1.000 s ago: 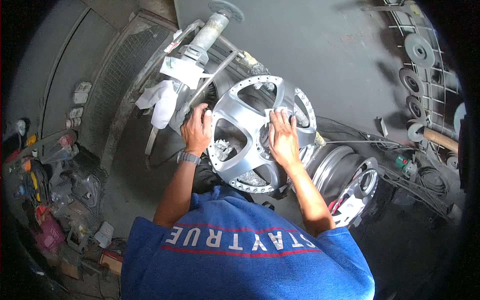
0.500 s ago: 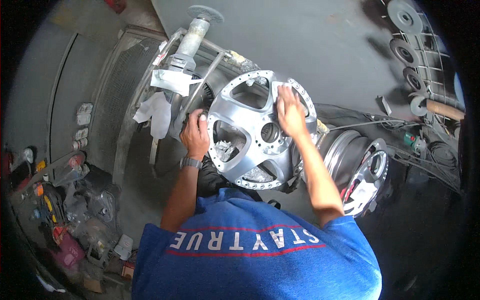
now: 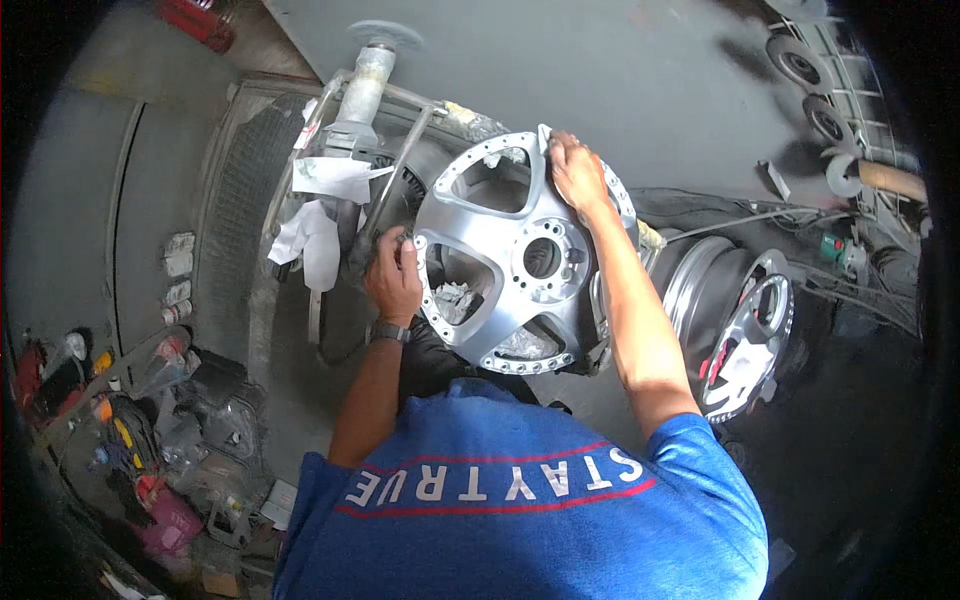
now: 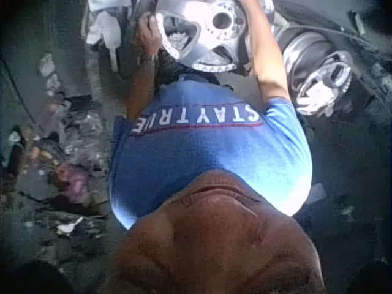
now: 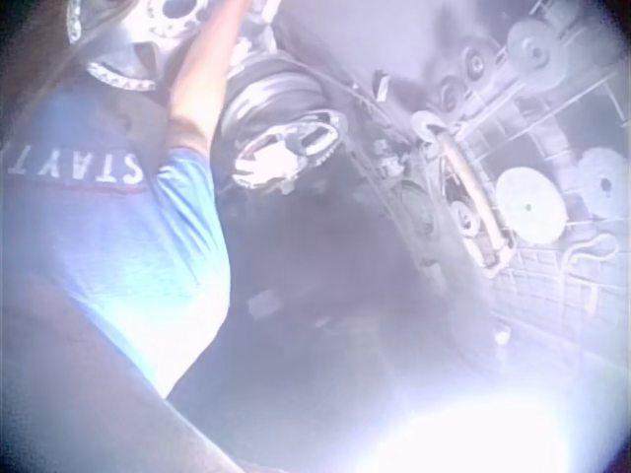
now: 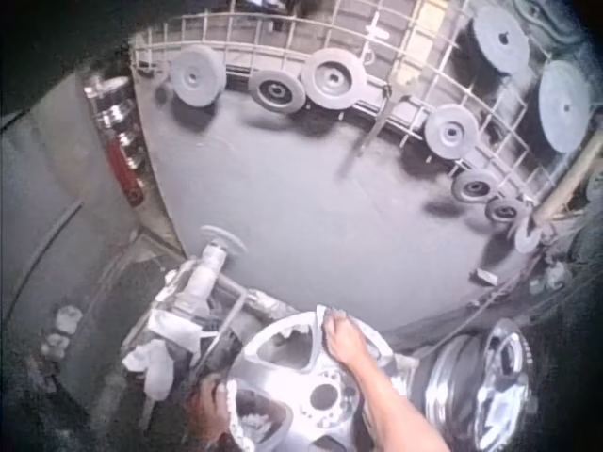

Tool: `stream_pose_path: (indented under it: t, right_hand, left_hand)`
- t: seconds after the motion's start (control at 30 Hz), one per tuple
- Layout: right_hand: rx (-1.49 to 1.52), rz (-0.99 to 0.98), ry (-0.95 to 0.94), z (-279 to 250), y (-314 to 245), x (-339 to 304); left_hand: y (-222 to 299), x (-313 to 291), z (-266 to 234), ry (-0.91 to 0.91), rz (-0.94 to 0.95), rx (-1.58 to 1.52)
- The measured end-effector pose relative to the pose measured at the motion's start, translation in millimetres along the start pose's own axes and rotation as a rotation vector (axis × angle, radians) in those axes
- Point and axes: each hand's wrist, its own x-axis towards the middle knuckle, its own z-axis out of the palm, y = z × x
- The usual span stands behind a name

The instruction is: The person repeatedly wipes and polishes a silver wheel rim with a white cloth, focusing on the spokes and outer edge. The person folds the cloth and continues polishing the same rim throughout the clip.

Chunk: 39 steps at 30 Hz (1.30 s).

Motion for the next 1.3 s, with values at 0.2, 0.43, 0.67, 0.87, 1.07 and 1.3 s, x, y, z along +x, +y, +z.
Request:
stream_pose_path:
  t: [0.2, 0.43, 0.67, 0.87, 1.07, 1.3]
  right_hand:
    - [0.045, 0.009, 0.140, 7.0, -8.8, -76.6]
    - [-0.281, -0.251, 0.080, -13.3, 27.1, -172.2]
    - [-0.224, -0.214, 0.227, 42.0, -4.7, -137.1]
    - [-0.170, -0.243, 0.259, 48.1, -32.5, -127.1]
    - [-0.243, 0.017, 0.395, 47.2, 1.0, -163.4]
    - [-0.130, -0.013, 0.433, 43.9, -20.9, -124.2]
  left_hand:
    - [-2.3, -0.5, 5.1, -0.024, -0.073, -0.042]
    - [10.7, 1.2, -2.8, 0.009, 0.044, 0.083]
    - [13.5, 3.2, -2.1, -0.017, 0.011, 0.020]
    - [15.2, 3.7, -2.4, -0.005, -0.021, 0.071]
    - [14.1, 1.4, -3.4, -0.022, 0.003, 0.068]
    - [13.1, 7.9, -0.1, -0.027, 0.079, 0.111]
